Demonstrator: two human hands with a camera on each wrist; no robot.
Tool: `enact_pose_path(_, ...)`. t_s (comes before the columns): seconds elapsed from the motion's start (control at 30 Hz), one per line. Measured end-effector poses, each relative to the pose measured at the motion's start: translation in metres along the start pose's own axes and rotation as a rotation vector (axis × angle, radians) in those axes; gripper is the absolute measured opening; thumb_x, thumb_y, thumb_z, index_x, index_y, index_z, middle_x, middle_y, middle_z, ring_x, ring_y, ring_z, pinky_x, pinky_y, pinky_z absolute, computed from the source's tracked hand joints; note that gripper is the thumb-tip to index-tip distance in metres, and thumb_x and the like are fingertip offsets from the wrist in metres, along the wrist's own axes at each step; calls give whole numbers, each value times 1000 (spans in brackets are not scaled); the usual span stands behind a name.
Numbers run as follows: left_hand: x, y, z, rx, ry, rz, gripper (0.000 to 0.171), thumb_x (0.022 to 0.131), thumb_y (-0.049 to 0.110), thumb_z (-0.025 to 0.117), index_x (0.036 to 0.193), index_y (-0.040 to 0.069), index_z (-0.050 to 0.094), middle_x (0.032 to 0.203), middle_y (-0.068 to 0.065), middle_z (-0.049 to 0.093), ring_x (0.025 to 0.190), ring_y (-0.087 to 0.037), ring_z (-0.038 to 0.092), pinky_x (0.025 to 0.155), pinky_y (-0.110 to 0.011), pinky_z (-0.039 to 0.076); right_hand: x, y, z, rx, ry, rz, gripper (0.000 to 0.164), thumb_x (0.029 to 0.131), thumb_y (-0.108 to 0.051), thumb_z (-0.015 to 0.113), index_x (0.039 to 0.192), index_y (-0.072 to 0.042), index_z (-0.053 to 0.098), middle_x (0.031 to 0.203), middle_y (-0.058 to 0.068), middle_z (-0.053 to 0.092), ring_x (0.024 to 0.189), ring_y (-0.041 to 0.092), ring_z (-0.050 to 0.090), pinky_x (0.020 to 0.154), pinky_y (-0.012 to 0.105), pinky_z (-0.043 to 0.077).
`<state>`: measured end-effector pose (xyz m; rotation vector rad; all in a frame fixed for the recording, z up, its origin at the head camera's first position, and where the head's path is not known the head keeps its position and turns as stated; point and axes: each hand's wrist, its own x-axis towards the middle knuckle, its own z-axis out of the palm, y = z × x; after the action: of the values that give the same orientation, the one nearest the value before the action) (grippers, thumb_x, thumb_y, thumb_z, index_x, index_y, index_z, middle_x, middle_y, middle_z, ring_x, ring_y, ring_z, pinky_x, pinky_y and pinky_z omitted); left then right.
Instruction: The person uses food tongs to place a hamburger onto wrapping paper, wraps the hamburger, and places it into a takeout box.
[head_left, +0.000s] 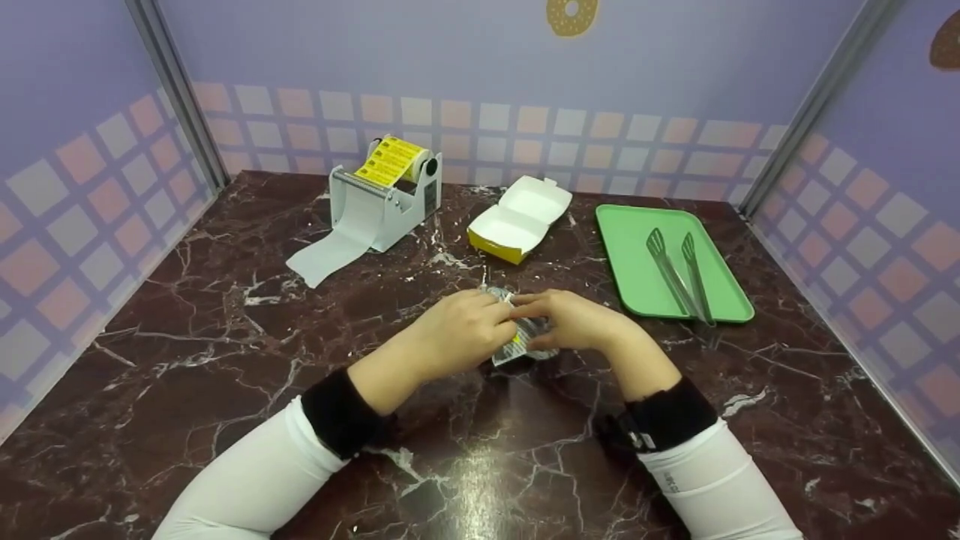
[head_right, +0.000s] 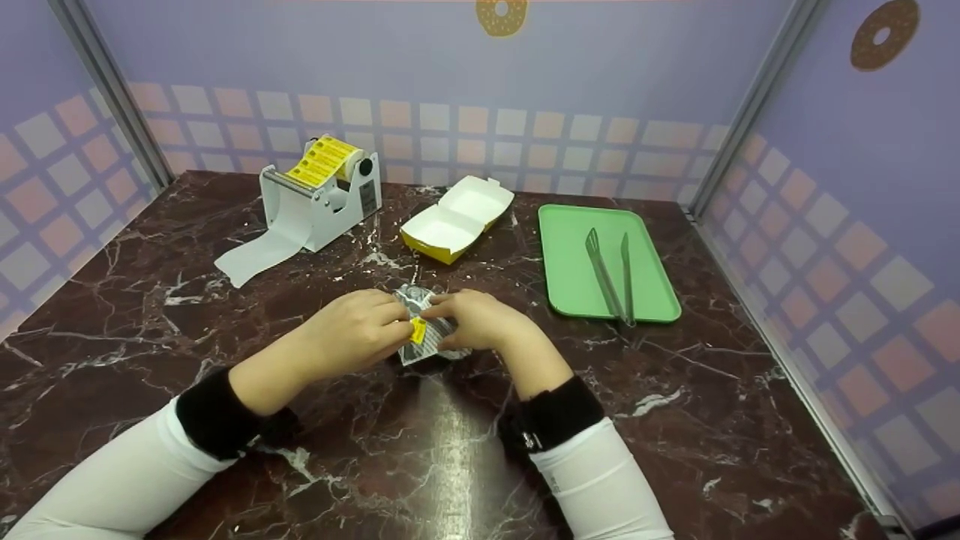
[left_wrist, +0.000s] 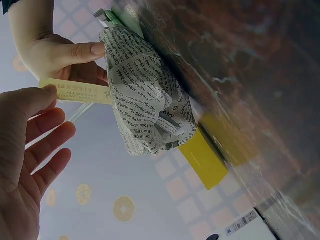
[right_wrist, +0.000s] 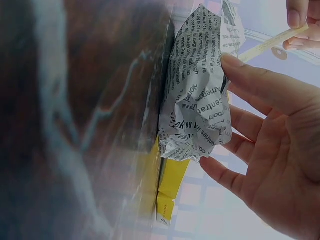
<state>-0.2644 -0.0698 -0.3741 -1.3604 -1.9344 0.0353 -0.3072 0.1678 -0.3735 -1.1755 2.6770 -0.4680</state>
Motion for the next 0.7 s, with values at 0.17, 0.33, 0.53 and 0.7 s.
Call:
enact_pose_path(0.17, 1, 4, 1, 2, -102, -15, 13, 95, 10, 70, 82, 14, 69, 90, 2, 75, 73, -15, 67, 71, -29, 59, 0, 0, 0, -8, -2, 3, 57, 88, -16, 82, 143, -10, 66, 162, 16, 50, 141, 42, 57, 120, 55, 46)
enact_pose_path(0.33, 6, 12, 2, -23, -233, -46, 11, 98, 21, 71, 89, 15, 73, 91, 1, 74, 76, -17, 68, 74, -31, 60, -1, 0, 0, -10, 5, 5, 57, 88, -17, 82, 142, -9, 66, 162, 15, 51, 142, 43, 56, 120, 56, 45)
enact_pose_path(0.53, 16, 21, 5, -45, -438, -84, 16, 100, 29, 70, 99, 15, 76, 102, 1, 77, 91, -19, 73, 83, -33, 61, -1, 1, 0, -13, 11, -34, 55, 90, -18, 80, 143, -11, 66, 161, 17, 51, 142, 44, 56, 120, 56, 45)
enact_pose_path(0.7, 16, 24, 7, -50, -548, -136, 23, 98, 28, 72, 116, 14, 75, 119, -3, 74, 110, -23, 72, 95, -37, 62, -1, -1, 0, -21, -9, -2, 59, 90, -21, 81, 146, -12, 64, 164, 15, 48, 147, 46, 51, 125, 59, 38)
